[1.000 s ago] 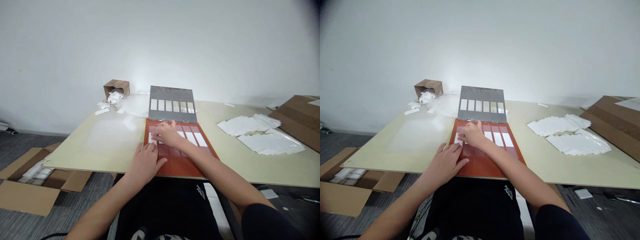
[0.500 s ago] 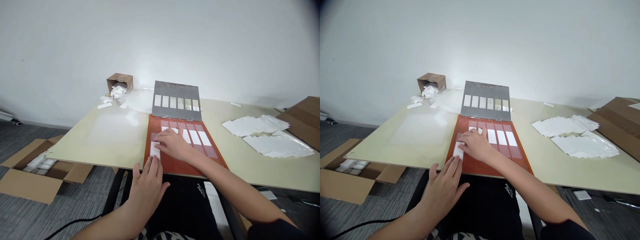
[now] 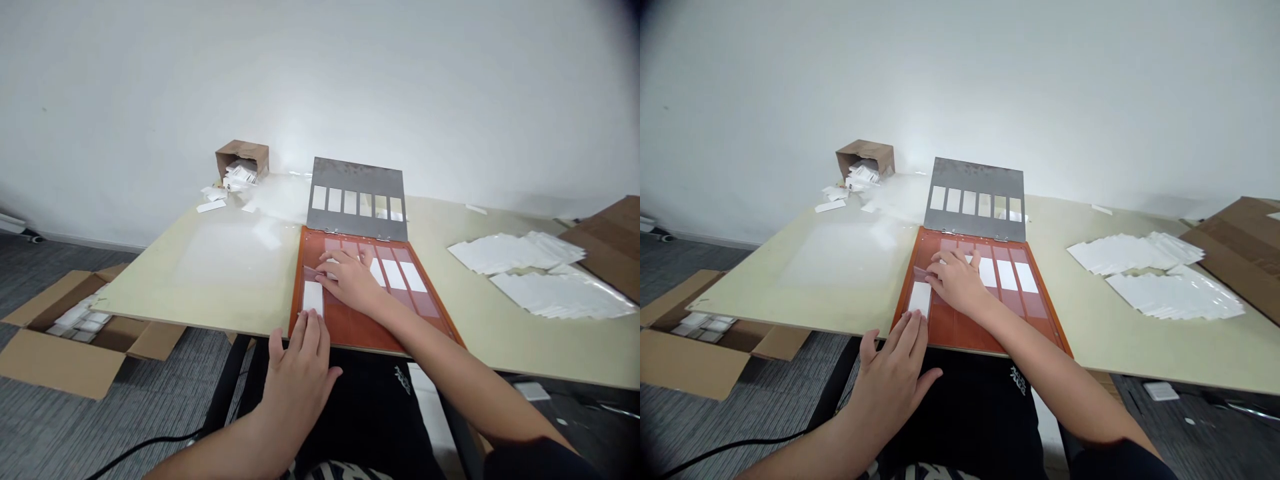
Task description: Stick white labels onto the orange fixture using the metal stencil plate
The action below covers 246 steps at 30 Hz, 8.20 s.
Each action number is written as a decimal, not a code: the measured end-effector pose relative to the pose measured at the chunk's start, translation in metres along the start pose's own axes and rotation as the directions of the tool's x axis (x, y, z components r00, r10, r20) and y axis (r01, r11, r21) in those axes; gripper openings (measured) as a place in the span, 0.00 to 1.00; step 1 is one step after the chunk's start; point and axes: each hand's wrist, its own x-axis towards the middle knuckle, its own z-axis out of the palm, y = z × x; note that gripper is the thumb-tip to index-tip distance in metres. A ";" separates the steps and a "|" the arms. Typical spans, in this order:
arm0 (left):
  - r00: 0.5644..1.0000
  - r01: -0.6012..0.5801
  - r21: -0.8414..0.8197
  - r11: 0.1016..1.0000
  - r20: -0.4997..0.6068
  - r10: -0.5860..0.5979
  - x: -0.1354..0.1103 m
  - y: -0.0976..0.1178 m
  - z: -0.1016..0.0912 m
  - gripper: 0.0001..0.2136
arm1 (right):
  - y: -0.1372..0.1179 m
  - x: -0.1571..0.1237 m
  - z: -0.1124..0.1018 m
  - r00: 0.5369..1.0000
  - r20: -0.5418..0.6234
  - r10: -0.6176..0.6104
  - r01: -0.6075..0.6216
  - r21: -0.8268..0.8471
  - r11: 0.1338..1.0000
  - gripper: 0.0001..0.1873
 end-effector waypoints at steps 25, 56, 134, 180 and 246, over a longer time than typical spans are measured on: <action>0.999 -0.015 -0.009 1.000 0.034 0.016 0.001 -0.002 -0.001 0.29 | -0.019 -0.033 0.009 0.993 -0.097 -0.062 0.079 0.191 0.978 0.16; 0.999 -0.026 0.039 0.999 0.046 0.024 0.002 -0.001 -0.006 0.26 | -0.022 -0.035 0.007 0.985 -0.024 -0.168 0.170 0.111 0.979 0.17; 0.952 -0.071 0.101 0.992 -0.290 0.098 -0.010 -0.011 0.020 0.34 | 0.109 -0.056 -0.080 0.841 -0.252 0.479 -0.345 0.432 0.833 0.26; 0.998 -0.049 -0.224 0.973 -0.037 0.042 0.040 0.012 0.005 0.31 | 0.055 0.004 -0.030 0.967 0.182 -0.180 0.177 0.030 0.984 0.16; 0.934 0.127 -0.102 0.987 0.348 -0.085 0.140 -0.047 0.001 0.33 | 0.051 0.006 -0.035 0.964 0.216 -0.155 0.159 -0.003 0.987 0.11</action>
